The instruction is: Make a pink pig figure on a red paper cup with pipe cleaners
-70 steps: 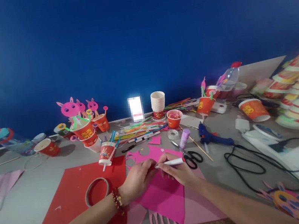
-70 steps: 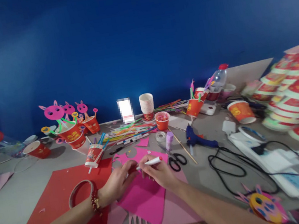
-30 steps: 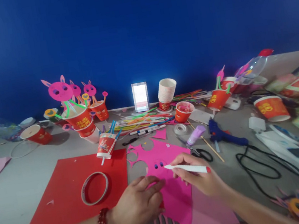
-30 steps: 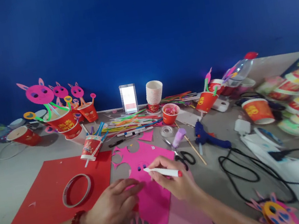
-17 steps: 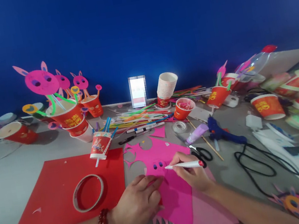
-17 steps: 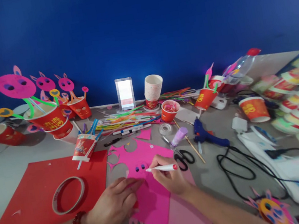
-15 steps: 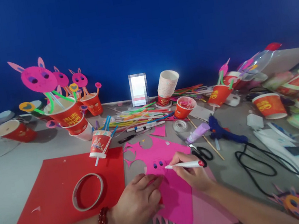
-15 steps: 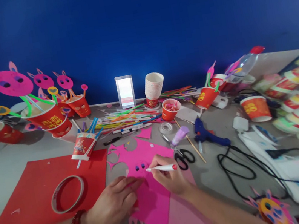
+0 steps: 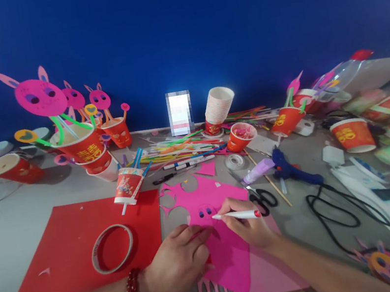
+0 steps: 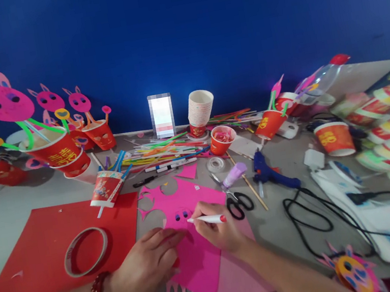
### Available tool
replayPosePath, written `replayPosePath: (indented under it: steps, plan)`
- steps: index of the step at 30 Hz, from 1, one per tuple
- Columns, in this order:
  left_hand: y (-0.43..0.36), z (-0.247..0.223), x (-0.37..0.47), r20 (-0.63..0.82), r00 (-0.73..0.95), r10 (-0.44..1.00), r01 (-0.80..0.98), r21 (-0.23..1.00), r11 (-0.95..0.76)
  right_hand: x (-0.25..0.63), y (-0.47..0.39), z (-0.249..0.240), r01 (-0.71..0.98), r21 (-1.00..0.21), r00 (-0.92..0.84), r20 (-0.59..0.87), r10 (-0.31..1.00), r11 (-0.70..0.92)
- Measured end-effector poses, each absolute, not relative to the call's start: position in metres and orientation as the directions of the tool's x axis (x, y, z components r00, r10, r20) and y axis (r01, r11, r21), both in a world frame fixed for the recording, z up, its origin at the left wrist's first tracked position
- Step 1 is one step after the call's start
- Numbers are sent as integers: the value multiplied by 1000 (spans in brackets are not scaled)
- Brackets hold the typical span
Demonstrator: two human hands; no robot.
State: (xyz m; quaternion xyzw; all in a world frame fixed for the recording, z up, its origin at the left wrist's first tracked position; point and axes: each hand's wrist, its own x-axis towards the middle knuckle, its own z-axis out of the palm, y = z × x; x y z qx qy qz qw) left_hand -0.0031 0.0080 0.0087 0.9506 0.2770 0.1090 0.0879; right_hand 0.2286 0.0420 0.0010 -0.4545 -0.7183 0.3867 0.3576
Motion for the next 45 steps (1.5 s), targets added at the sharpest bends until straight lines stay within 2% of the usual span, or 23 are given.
replayPosePath:
  steps: [15,30,36,40,45]
  plan:
    - [9,11,-3,174,817,550,498,268,-825,228,42,5,371,-888,-322,152,934,273]
    - [9,12,-3,222,809,545,492,252,-833,226,43,8,375,-889,-311,146,939,262]
    - [8,10,-4,213,813,542,493,245,-835,230,41,1,285,-933,-229,156,961,220]
    - [7,6,-4,214,819,533,494,212,-843,231,40,-2,234,-961,-175,108,979,148]
    - [5,6,-4,211,824,526,494,188,-849,230,39,10,236,-965,-208,66,976,115]
